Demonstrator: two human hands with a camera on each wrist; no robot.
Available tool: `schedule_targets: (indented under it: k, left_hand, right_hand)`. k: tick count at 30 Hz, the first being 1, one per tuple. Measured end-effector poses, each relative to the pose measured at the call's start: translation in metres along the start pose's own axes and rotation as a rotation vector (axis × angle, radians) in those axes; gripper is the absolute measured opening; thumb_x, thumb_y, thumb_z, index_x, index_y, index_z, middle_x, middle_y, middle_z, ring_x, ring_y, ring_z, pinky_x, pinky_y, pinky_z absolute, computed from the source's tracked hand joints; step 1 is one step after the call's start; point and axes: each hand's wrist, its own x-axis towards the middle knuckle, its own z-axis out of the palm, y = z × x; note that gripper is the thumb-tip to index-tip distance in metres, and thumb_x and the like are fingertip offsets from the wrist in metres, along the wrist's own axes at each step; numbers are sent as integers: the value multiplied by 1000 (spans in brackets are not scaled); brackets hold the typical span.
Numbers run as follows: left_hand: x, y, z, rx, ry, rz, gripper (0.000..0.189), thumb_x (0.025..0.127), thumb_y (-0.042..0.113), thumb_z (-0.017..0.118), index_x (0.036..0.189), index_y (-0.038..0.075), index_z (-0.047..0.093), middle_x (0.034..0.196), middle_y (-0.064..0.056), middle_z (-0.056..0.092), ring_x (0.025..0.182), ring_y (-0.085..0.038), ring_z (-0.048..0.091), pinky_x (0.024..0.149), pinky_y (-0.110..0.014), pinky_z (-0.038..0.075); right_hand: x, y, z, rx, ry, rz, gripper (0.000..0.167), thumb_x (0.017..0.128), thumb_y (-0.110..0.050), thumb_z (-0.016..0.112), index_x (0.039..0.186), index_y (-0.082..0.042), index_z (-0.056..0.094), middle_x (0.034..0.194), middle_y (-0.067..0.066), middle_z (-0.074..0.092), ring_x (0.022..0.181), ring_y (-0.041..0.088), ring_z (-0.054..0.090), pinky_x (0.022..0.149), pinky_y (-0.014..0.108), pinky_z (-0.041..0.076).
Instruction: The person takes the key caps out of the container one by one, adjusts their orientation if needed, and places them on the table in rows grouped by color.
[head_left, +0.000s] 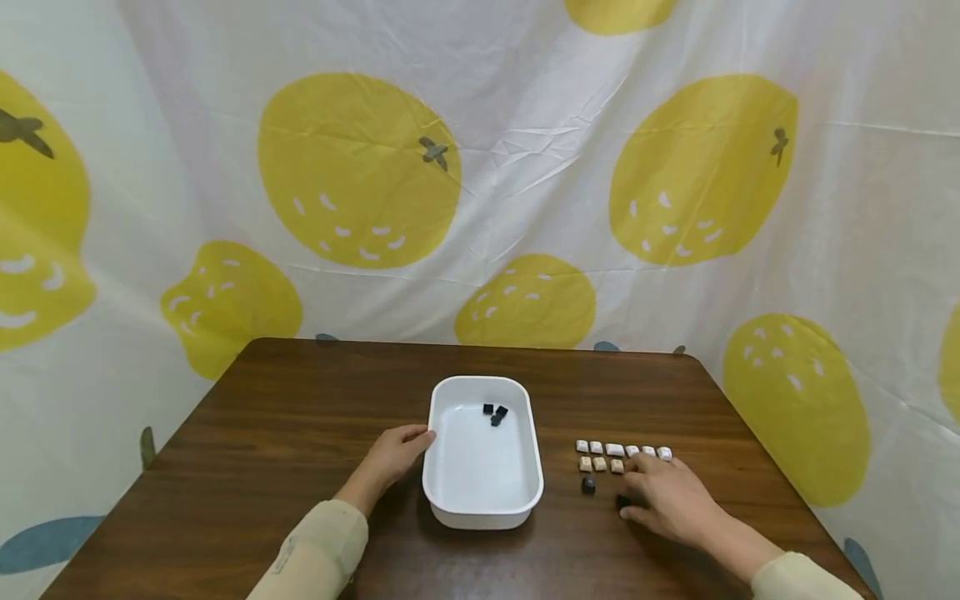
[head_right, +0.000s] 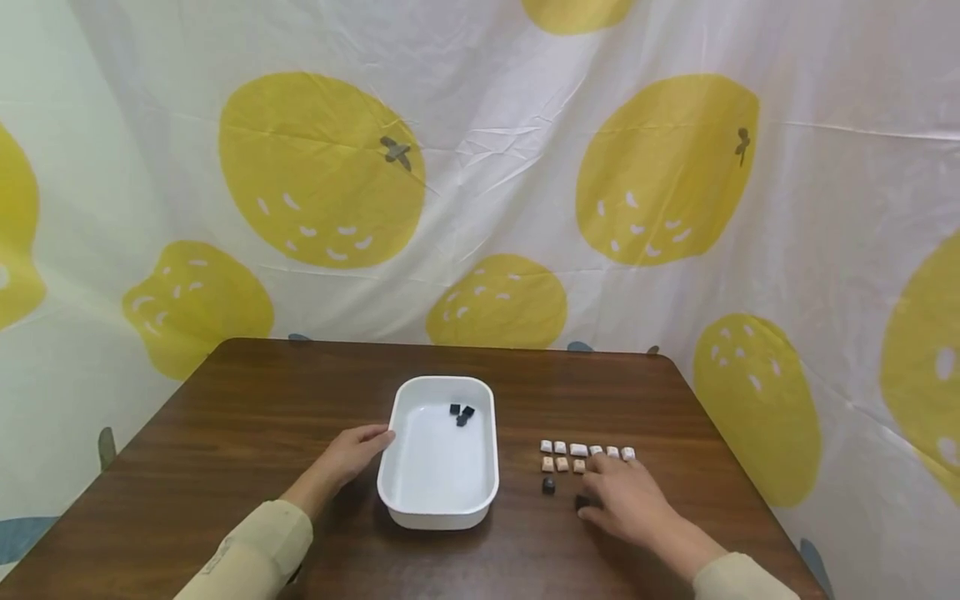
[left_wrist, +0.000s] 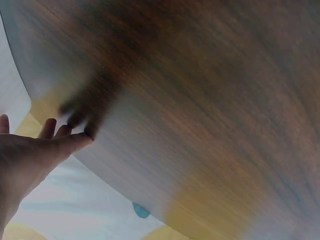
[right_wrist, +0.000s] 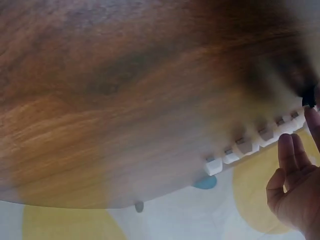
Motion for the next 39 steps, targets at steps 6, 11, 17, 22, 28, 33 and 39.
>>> schedule_targets:
  k: [6, 11, 17, 22, 28, 33, 39]
  left_hand:
    - [0, -2, 0, 11, -9, 34, 45, 99, 32, 59, 125, -4, 65, 127, -25, 61, 123, -42, 52, 102, -54, 42]
    - [1, -2, 0, -2, -6, 26, 43, 100, 30, 59, 125, -4, 65, 128, -24, 61, 123, -41, 52, 103, -53, 42]
    - [3, -3, 2, -1, -1, -5, 40, 101, 26, 57, 127, -4, 63, 130, -24, 60, 125, -41, 51, 104, -53, 41]
    - [4, -3, 2, -4, -4, -19, 41, 101, 27, 57, 127, -4, 63, 131, -24, 59, 126, -41, 50, 105, -53, 40]
    - [4, -3, 0, -7, -6, -24, 41, 101, 28, 57, 128, -3, 63, 133, -24, 58, 127, -41, 49, 106, -54, 39]
    - [3, -3, 0, 5, -2, -14, 41, 101, 27, 57, 126, -4, 64, 131, -24, 59, 126, -41, 49, 105, -53, 39]
    - [3, -3, 0, 10, -3, -15, 41, 101, 27, 57, 127, -4, 63, 132, -24, 59, 126, -42, 49, 105, -54, 39]
  right_hand:
    - [0, -2, 2, 47, 2, 18, 6, 85, -29, 78, 88, -24, 73, 95, -5, 59, 82, 12, 60, 64, 38, 45]
    - [2, -3, 5, 20, 20, 15, 5, 86, -23, 75, 89, -19, 78, 87, -8, 56, 77, 12, 58, 60, 33, 39]
    - [1, -3, 6, -58, 15, 45, 15, 88, -22, 73, 101, -18, 79, 87, -5, 58, 77, 14, 57, 59, 33, 43]
    - [-1, -1, 6, -31, 83, 103, 17, 82, -19, 79, 99, -20, 77, 93, -3, 61, 78, 15, 61, 61, 34, 44]
    - [-2, -1, 10, 6, 62, 118, 24, 76, -38, 84, 90, -24, 71, 97, -5, 59, 83, 13, 60, 68, 39, 46]
    - [-2, -2, 13, 3, 59, 96, 24, 77, -37, 85, 91, -23, 72, 99, -4, 60, 85, 14, 59, 68, 40, 48]
    - [2, -4, 13, -4, 68, 93, 18, 80, -33, 83, 92, -22, 74, 99, -2, 61, 84, 15, 60, 67, 41, 49]
